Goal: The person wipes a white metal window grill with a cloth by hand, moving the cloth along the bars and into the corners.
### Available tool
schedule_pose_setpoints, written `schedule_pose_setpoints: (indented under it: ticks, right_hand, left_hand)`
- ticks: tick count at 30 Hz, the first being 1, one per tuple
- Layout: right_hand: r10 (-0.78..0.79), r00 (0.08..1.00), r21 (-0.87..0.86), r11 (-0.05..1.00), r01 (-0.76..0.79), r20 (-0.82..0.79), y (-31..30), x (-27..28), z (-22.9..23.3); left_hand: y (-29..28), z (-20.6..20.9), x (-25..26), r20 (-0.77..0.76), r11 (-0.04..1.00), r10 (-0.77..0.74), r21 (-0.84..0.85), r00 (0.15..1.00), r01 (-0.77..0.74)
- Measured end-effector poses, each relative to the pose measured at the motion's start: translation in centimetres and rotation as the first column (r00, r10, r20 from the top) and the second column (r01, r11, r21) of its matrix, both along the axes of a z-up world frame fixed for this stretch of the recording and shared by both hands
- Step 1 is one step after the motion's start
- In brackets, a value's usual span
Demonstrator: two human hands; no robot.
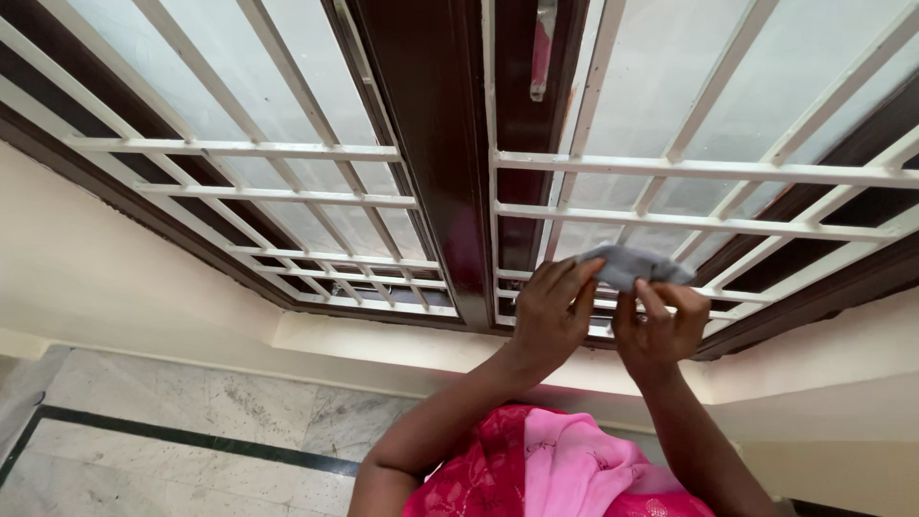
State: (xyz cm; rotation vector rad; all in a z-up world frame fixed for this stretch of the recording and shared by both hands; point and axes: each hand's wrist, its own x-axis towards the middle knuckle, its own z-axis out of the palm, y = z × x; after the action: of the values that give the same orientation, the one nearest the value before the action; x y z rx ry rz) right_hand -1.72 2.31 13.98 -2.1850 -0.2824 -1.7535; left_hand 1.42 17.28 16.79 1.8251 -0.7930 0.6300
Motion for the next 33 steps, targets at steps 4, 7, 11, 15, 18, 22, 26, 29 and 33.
schedule_pose_setpoints:
  ticks: [4,7,11,15,18,22,26,29,33]
  right_hand:
    - [0.073,0.997,0.108,0.992,-0.071,-0.017,-0.8,3.7,0.8]
    - [0.232,0.971,0.223,0.951,-0.214,-0.057,-1.0,5.3,-1.4]
    - [0.267,0.946,0.217,0.95,-0.225,-0.186,-0.6,3.9,-5.7]
    - [0.277,0.916,0.183,0.956,-0.231,-0.291,-1.8,1.8,-7.0]
    - [0.105,0.994,0.045,0.994,-0.103,-0.045,-3.0,-0.5,-6.0]
    - [-0.126,0.99,0.146,0.98,0.135,-0.071,-5.3,-0.1,-2.5]
    - [0.014,0.998,0.292,0.956,0.004,-0.06,-6.9,3.3,-1.6]
    - [0.089,0.995,0.271,0.96,-0.076,-0.037,-7.1,4.3,-3.8]
    - [0.173,0.955,0.314,0.945,-0.092,-0.241,-6.5,1.4,-7.6]
  left_hand:
    - [-3.7,1.0,2.1,-0.027,0.998,0.045,-0.053,0.999,-0.046]
    - [-3.8,-1.3,4.0,0.009,0.994,0.086,0.065,0.996,-0.087]
    - [-2.6,-4.6,4.1,0.138,0.922,0.104,0.357,0.985,-0.147]
    - [-1.6,-4.1,1.9,0.028,0.827,0.106,0.553,0.994,-0.104]
    - [-2.4,-1.4,-0.1,-0.147,0.837,0.033,0.545,0.989,0.054]
    - [-6.1,1.2,-0.3,0.129,0.991,-0.117,0.084,0.985,0.107]
    - [-9.0,0.4,2.0,0.086,0.981,-0.156,0.125,0.984,0.145]
    - [-9.3,-1.7,3.5,0.013,0.958,-0.133,0.258,0.991,0.125]
    - [-8.7,-3.7,1.4,0.322,0.686,0.019,0.685,0.947,-0.247]
